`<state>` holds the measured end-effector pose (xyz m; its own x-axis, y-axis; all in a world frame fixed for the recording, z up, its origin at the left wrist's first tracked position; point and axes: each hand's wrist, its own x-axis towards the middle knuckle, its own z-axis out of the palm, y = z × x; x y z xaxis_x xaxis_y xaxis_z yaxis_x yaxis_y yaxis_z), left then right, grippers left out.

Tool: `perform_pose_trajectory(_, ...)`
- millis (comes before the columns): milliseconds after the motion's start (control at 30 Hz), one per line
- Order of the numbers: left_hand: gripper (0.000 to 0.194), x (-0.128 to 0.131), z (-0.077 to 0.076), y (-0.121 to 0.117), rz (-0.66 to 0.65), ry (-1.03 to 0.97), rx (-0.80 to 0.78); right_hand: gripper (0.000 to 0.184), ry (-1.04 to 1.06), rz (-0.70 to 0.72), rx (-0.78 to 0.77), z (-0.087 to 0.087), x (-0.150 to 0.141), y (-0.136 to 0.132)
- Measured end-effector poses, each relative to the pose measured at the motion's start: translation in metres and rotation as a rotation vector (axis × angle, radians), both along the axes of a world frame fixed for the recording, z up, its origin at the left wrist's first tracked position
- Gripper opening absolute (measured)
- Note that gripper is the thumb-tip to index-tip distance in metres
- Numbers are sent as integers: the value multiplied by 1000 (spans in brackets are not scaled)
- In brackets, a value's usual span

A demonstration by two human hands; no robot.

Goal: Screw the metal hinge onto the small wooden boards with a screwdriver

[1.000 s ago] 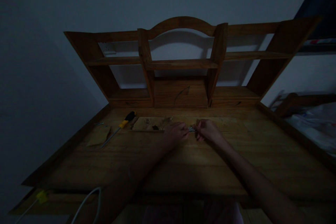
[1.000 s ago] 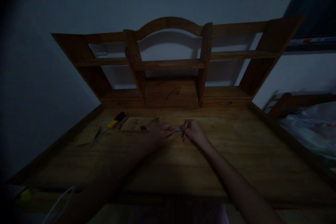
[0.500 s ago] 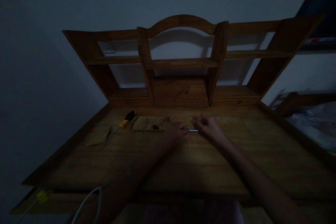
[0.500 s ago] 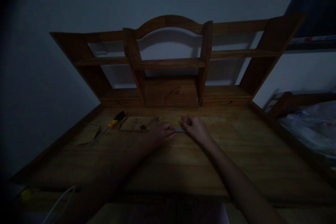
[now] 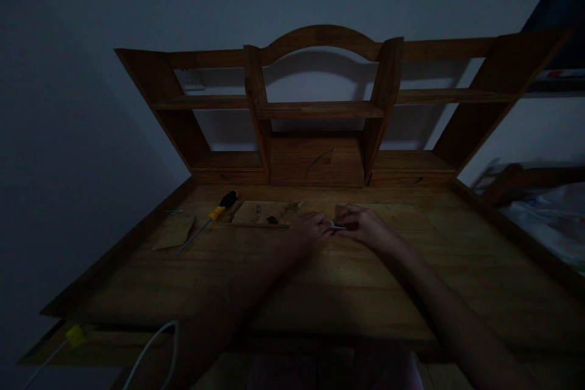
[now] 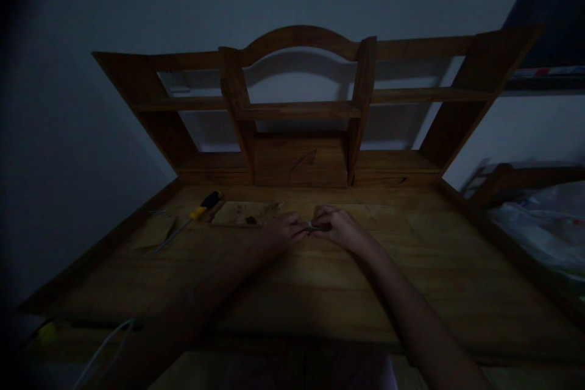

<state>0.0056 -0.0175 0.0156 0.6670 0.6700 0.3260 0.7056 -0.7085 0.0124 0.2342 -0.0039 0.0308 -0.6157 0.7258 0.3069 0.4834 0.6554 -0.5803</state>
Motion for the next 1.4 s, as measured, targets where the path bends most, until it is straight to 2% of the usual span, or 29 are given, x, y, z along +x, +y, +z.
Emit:
perform_pose_trajectory(367, 25, -5, -1, 3, 31, 49, -8, 22, -26, 12, 62, 0, 0, -1)
perform_pose_trajectory(667, 29, -5, 7, 0, 50, 109, -40, 20, -50, 14, 100, -3, 1, 0)
perform_pose_trajectory(1000, 27, -3, 5, 1, 52, 66, -6, 22, -31, 18, 97, 2, -2, -2)
perform_pose_trajectory(1100, 28, -3, 5, 2, 49, 52, -13, 30, 16, -76, 100, 6, -4, -8)
perform_pose_trajectory(1267, 27, -1, 8, 3, 27, 36, -39, 34, 146, -365, 173, 16, -5, -10)
perform_pose_trajectory(1400, 27, -1, 9, 3, 13, 37, -72, 31, 300, -423, 242, 33, -25, 8)
